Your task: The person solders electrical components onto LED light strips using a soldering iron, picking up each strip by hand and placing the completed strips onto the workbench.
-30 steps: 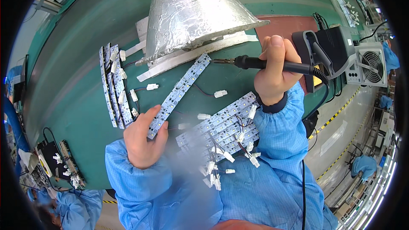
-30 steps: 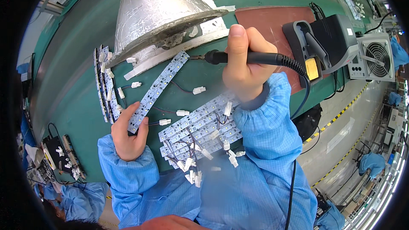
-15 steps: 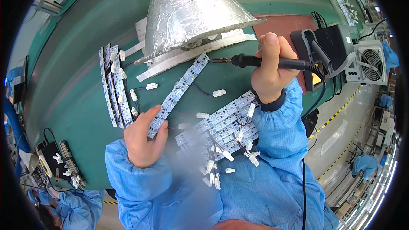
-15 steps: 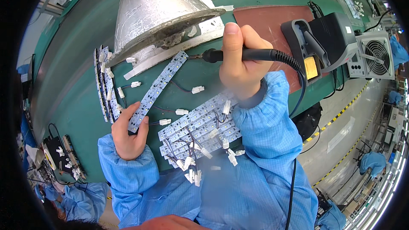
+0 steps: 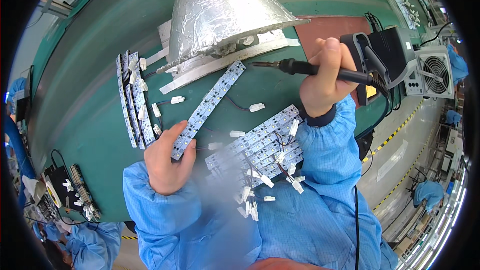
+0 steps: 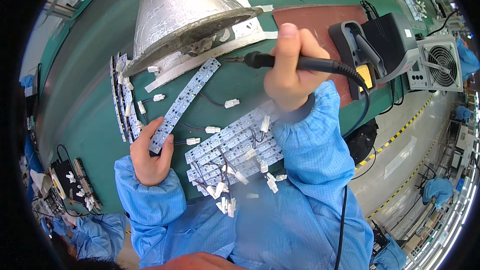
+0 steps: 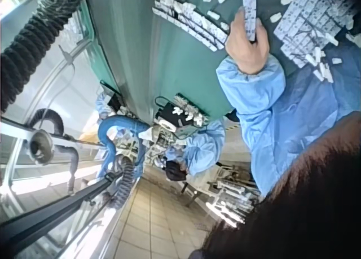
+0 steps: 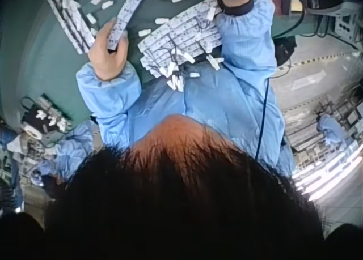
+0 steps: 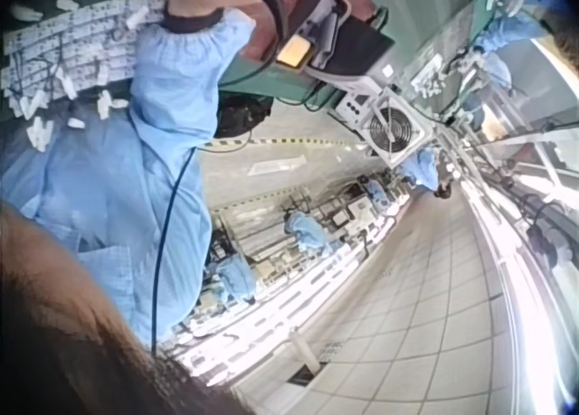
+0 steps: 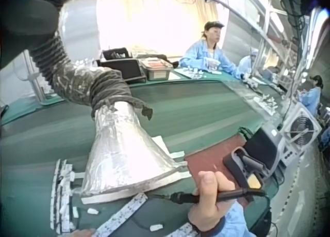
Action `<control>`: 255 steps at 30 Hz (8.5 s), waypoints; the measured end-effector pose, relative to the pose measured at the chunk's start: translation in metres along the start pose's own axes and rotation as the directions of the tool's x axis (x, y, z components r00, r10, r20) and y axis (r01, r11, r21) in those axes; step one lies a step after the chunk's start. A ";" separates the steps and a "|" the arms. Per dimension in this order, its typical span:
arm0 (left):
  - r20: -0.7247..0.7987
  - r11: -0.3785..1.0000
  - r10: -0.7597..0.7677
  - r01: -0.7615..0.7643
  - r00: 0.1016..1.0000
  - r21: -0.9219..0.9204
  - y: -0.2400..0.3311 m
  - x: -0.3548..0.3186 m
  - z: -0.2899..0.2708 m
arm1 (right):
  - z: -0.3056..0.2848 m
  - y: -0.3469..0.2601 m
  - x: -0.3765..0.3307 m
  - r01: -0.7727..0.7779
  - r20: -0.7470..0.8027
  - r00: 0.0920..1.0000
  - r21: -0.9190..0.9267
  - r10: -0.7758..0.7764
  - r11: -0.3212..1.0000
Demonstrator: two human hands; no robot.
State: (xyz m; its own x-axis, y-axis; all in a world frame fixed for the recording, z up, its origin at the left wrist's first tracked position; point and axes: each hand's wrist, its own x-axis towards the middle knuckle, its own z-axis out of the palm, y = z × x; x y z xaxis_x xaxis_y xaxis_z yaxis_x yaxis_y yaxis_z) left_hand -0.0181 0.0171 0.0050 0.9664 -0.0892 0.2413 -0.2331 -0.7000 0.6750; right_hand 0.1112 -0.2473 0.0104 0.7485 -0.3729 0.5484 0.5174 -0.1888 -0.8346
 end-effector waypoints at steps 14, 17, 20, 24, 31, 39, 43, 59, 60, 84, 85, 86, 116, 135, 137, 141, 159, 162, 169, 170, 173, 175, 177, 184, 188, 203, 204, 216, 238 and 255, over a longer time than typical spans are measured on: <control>0.017 0.999 -0.048 0.048 0.999 0.011 0.000 0.001 -0.004 | 0.001 0.010 0.012 0.016 -0.102 0.995 0.048 -0.011 0.999; -0.003 1.000 -0.017 0.017 1.000 0.001 0.011 -0.009 -0.015 | -0.003 0.012 0.013 -0.013 -0.123 0.992 0.092 0.025 0.996; -0.065 0.997 -0.055 0.051 0.996 -0.062 0.014 -0.038 -0.033 | -0.005 0.014 0.013 -0.028 -0.140 0.990 0.054 0.035 0.998; -0.307 0.924 -0.293 0.187 0.905 -0.333 -0.019 -0.092 -0.064 | -0.001 0.014 0.013 -0.021 -0.134 0.990 0.090 0.033 0.996; -0.467 0.935 -0.354 0.300 0.810 -0.188 -0.061 -0.032 -0.066 | 0.001 0.008 0.010 -0.049 -0.116 0.991 0.092 0.060 0.994; -0.446 0.923 -0.128 0.271 0.886 0.274 -0.079 -0.032 -0.042 | 0.003 0.001 0.013 -0.038 -0.134 0.989 0.159 0.060 0.987; -0.391 0.960 -0.196 0.258 0.899 0.113 -0.075 -0.033 -0.045 | 0.001 0.006 0.009 -0.049 -0.085 0.995 0.133 0.061 0.990; -0.202 0.773 0.518 -0.556 0.831 -0.304 0.132 0.004 -0.067 | -0.004 0.009 0.007 -0.077 -0.095 0.992 0.113 0.088 0.991; -0.192 0.643 0.609 -0.621 0.769 -0.449 0.146 0.008 -0.066 | -0.004 0.006 0.008 -0.073 -0.083 0.993 0.096 0.081 0.993; -0.149 -0.028 0.294 -0.147 0.944 -0.989 0.203 0.005 -0.124 | 0.000 0.026 0.011 -0.120 -0.070 0.987 0.255 0.142 0.960; -0.149 -0.046 0.330 -0.142 0.932 -0.989 0.199 0.008 -0.124 | 0.001 0.028 0.011 -0.118 -0.070 0.988 0.258 0.141 0.959; -0.151 -0.063 0.365 -0.138 0.919 -0.988 0.197 0.009 -0.125 | 0.001 0.027 0.010 -0.119 -0.077 0.987 0.252 0.142 0.960; -0.205 -0.146 0.911 -0.186 0.357 -0.972 0.156 0.075 -0.123 | 0.002 0.023 0.009 -0.139 -0.087 0.983 0.240 0.164 0.961; -0.330 -0.093 0.394 -0.320 0.858 -0.943 0.183 0.046 -0.116 | 0.001 0.024 0.010 -0.168 -0.054 0.981 0.227 0.185 0.959; -0.341 -0.078 0.328 -0.335 0.881 -0.939 0.192 0.018 -0.112 | 0.003 0.025 0.009 -0.149 -0.060 0.984 0.227 0.166 0.962; -0.352 -0.055 0.165 -0.348 0.921 -0.936 0.196 0.006 -0.113 | 0.000 0.026 0.010 -0.156 -0.043 0.985 0.224 0.169 0.962; -0.260 0.001 0.359 -0.279 0.896 -0.960 0.186 0.020 -0.128 | 0.000 0.026 0.010 -0.164 -0.007 0.986 0.215 0.169 0.963; -0.249 0.017 0.405 -0.279 0.880 -0.960 0.188 0.020 -0.130 | 0.000 0.027 0.009 -0.163 0.018 0.986 0.199 0.163 0.966; -0.295 -0.056 0.214 -0.290 0.931 -0.955 0.182 0.005 -0.116 | -0.002 0.027 0.009 -0.204 0.041 0.979 0.199 0.200 0.959; -0.297 -0.056 0.214 -0.292 0.931 -0.955 0.176 0.011 -0.120 | 0.000 0.027 0.009 -0.203 0.043 0.979 0.200 0.198 0.959; -0.264 -0.029 0.635 -0.319 0.726 -0.947 0.161 0.030 -0.125 | 0.001 0.027 0.009 -0.185 0.043 0.983 0.202 0.180 0.962; -0.296 -0.045 0.535 -0.323 0.791 -0.945 0.165 0.023 -0.121 | 0.000 0.028 0.009 -0.205 0.060 0.979 0.195 0.197 0.959; -0.320 -0.060 0.432 -0.327 0.843 -0.943 0.170 0.016 -0.115 | 0.001 0.027 0.009 -0.190 0.045 0.982 0.188 0.185 0.964; -0.432 -0.259 0.047 -0.406 0.901 -0.876 0.202 0.009 -0.094 | 0.001 0.025 0.010 -0.173 0.010 0.985 0.186 0.174 0.967; -0.596 -0.459 0.236 -0.452 0.768 -0.765 0.173 0.023 -0.093 | 0.001 0.021 0.010 -0.199 0.035 0.980 0.206 0.196 0.958; -0.351 -0.133 0.776 -0.409 0.524 -0.903 0.163 0.052 -0.123 | -0.002 0.018 0.008 -0.156 0.015 0.988 0.188 0.156 0.970; -0.370 -0.064 0.643 -0.434 0.671 -0.899 0.172 0.035 -0.121 | 0.018 -0.010 0.009 -0.174 0.050 0.985 0.212 0.167 0.962; -0.615 -0.249 0.261 -0.564 0.744 -0.787 0.179 0.024 -0.099 | 0.001 0.017 0.007 -0.171 0.041 0.985 0.184 0.166 0.968; -0.499 -0.142 0.358 -0.482 0.789 -0.864 0.185 0.025 -0.125 | 0.000 0.017 0.008 -0.157 0.048 0.987 0.082 0.154 0.984; -0.531 -0.146 0.499 -0.537 0.685 -0.831 0.151 0.007 -0.150 | 0.003 0.018 0.010 -0.157 0.072 0.986 0.051 0.153 0.986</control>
State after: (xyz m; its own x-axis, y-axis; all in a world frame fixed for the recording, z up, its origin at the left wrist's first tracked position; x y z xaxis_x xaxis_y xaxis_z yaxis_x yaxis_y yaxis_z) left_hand -0.0625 0.0170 0.2129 0.4884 -0.0341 0.8719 -0.5752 0.7388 0.3511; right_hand 0.1291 -0.2511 0.0013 0.8466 -0.3315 0.4164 0.4140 -0.0816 -0.9066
